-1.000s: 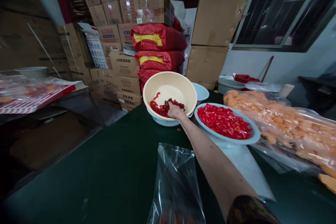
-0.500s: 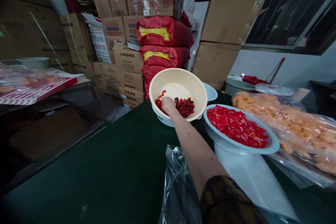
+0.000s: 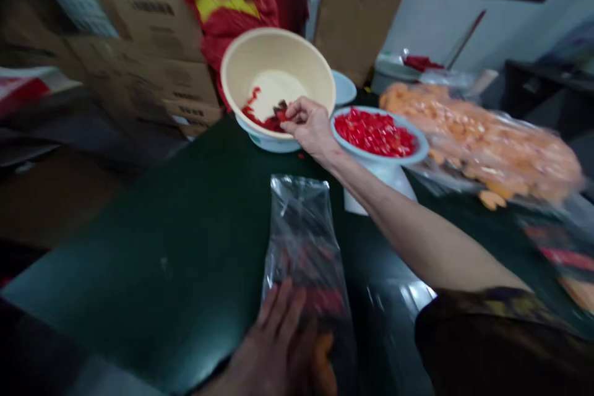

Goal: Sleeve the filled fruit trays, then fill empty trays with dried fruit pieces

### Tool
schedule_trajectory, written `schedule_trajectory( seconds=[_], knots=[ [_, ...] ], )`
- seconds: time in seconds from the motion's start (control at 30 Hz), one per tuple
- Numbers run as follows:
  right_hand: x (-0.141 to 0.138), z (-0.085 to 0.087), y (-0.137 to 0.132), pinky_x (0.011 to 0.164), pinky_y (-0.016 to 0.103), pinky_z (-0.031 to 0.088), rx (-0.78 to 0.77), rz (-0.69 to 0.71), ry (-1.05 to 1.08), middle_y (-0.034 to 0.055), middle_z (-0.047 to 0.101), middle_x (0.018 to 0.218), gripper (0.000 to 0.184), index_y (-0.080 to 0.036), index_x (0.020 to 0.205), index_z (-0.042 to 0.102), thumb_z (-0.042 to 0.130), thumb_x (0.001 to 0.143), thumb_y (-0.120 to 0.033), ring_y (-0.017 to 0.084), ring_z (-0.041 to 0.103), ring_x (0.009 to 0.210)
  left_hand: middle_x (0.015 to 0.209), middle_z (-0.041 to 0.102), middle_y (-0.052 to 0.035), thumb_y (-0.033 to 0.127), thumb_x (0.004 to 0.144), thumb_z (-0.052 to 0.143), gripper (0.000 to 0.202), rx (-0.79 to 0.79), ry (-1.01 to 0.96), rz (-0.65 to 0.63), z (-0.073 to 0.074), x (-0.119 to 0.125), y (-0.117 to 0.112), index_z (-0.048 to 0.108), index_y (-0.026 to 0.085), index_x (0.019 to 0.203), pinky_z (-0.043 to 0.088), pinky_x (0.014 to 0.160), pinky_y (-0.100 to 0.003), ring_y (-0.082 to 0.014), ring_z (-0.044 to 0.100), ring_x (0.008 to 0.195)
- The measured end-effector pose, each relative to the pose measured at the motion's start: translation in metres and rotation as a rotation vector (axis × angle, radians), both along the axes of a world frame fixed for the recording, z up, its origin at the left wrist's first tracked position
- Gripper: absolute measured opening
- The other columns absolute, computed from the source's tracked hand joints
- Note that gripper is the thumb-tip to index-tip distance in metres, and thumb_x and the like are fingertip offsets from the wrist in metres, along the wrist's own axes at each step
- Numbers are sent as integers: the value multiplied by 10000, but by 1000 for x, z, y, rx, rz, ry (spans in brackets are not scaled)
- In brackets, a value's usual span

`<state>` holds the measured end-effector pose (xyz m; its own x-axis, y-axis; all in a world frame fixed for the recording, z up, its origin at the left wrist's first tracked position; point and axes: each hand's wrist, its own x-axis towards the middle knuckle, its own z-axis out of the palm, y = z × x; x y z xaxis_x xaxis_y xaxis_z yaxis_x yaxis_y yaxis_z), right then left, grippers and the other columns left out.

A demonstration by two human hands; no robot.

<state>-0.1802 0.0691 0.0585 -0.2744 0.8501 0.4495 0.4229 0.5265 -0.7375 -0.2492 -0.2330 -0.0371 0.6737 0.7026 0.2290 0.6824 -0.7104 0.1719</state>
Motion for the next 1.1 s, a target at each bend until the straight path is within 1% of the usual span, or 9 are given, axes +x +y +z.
schedule_trajectory(
  seconds=[0.1,0.17,0.23,0.3,0.4,0.53,0.63,0.87,1.1],
  knots=[
    [83,11,-109,674,293,478,-123,29,203,-15,640,744,122,-184,816,599,660,711,-190,123,630,718,1424,307,-255,459,874,404,616,-194,-32,75,3,1,1,377,55,1338,297,995,-632,-457,163,1329],
    [130,11,-190,661,290,508,-244,-113,253,14,675,759,118,-236,788,634,694,688,-221,143,652,706,1453,251,-248,434,885,389,601,-286,-17,83,11,0,3,366,54,1351,269,1028,-608,-434,107,1347],
    [162,-2,-261,562,259,527,-294,-215,188,27,688,710,109,-293,773,659,713,681,-273,154,657,630,1458,247,-238,442,896,366,594,-330,-8,85,20,-2,4,376,55,1347,257,1043,-593,-411,109,1356],
    [174,-25,-314,515,269,540,-328,-175,98,26,693,682,81,-323,758,676,712,689,-303,178,660,594,1458,278,-205,450,913,327,571,-345,-27,95,27,-5,6,382,84,1349,248,1059,-572,-374,140,1365],
    [159,-61,-356,533,282,548,-290,-139,40,2,701,711,61,-315,798,672,660,747,-284,184,664,613,1441,339,-156,433,933,294,519,-352,-92,89,33,-9,8,402,127,1339,250,1078,-527,-314,211,1363],
    [124,-93,-356,613,272,531,-167,-328,61,9,702,775,83,-246,847,656,587,803,-231,162,652,674,1384,439,-111,371,949,289,453,-367,-158,67,42,-12,12,440,150,1314,259,1093,-469,-255,318,1325],
    [114,-99,-339,669,288,508,-157,-453,103,29,689,793,105,-211,856,653,570,807,-251,165,629,708,1321,513,-80,322,959,269,426,-354,-206,5,49,-14,14,466,145,1292,260,1103,-417,-206,386,1284],
    [110,-90,-281,638,289,469,-279,-347,206,39,653,717,107,-177,712,649,594,689,-267,164,571,654,1323,518,-46,306,963,256,421,-344,-255,-42,53,-17,13,457,171,1307,259,1108,-391,-178,403,1268],
    [95,-101,-245,516,253,395,-464,-350,348,5,569,569,189,-170,606,566,633,630,-344,134,489,534,1401,421,-100,347,946,288,460,-377,-194,44,44,-17,13,403,168,1353,263,1088,-468,-245,332,1318]
  ],
)
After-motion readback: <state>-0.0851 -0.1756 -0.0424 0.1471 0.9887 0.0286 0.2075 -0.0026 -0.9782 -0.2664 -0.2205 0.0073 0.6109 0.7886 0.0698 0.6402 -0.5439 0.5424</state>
